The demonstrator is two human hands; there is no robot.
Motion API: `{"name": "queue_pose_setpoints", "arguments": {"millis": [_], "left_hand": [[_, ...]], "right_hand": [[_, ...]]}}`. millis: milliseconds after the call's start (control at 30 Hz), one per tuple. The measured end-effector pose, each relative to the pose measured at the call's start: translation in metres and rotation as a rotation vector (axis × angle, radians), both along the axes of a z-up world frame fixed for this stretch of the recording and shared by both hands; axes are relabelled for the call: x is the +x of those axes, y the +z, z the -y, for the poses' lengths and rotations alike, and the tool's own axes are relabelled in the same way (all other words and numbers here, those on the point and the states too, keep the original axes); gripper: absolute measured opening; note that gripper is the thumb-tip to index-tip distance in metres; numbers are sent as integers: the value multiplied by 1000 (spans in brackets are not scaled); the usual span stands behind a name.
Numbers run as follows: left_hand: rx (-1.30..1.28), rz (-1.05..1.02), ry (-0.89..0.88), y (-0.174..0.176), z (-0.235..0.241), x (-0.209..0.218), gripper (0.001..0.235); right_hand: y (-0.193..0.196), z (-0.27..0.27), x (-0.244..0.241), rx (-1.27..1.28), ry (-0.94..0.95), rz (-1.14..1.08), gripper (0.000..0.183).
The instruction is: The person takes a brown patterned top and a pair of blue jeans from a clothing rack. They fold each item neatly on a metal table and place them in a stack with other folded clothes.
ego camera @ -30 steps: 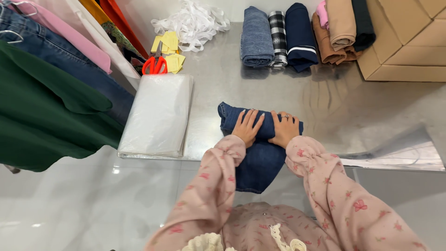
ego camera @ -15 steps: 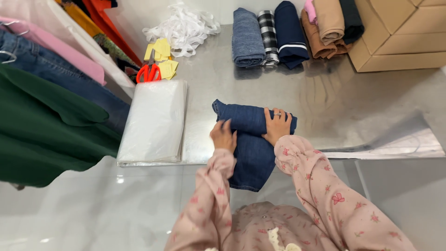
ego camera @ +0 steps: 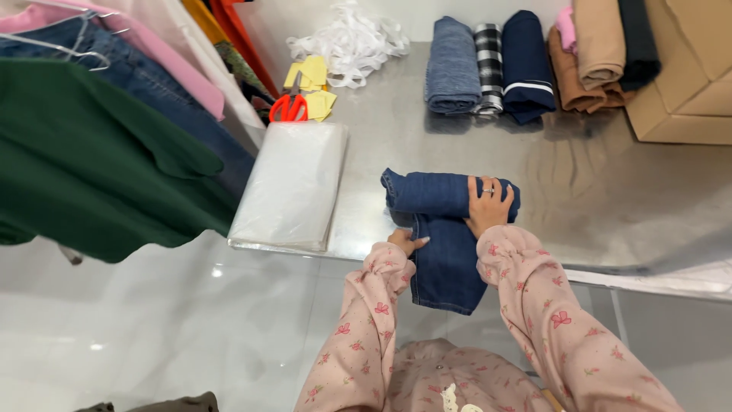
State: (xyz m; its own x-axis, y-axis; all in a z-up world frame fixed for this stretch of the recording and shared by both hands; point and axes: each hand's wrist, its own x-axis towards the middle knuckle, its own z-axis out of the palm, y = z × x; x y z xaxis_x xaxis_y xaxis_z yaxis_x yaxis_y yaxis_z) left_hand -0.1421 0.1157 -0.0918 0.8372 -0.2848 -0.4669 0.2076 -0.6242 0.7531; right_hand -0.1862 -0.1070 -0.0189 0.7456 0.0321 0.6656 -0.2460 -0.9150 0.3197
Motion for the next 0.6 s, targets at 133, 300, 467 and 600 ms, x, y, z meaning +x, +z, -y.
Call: {"name": "queue_pose_setpoints", "arguments": {"millis": [133, 300, 467, 600], "left_hand": [[-117, -167, -43, -52, 10, 10, 37], [-397, -305, 62, 28, 5, -21, 71], [-130, 122, 542, 53, 46, -47, 83], [13, 1151, 369, 78, 63, -37, 89]], "right_hand": [[5, -5, -3, -67, -11, 45, 103], [20, -9, -24, 14, 85, -135, 122], [34, 2, -42, 293, 196, -376, 106], [26, 26, -31, 409, 165, -609, 98]]}}
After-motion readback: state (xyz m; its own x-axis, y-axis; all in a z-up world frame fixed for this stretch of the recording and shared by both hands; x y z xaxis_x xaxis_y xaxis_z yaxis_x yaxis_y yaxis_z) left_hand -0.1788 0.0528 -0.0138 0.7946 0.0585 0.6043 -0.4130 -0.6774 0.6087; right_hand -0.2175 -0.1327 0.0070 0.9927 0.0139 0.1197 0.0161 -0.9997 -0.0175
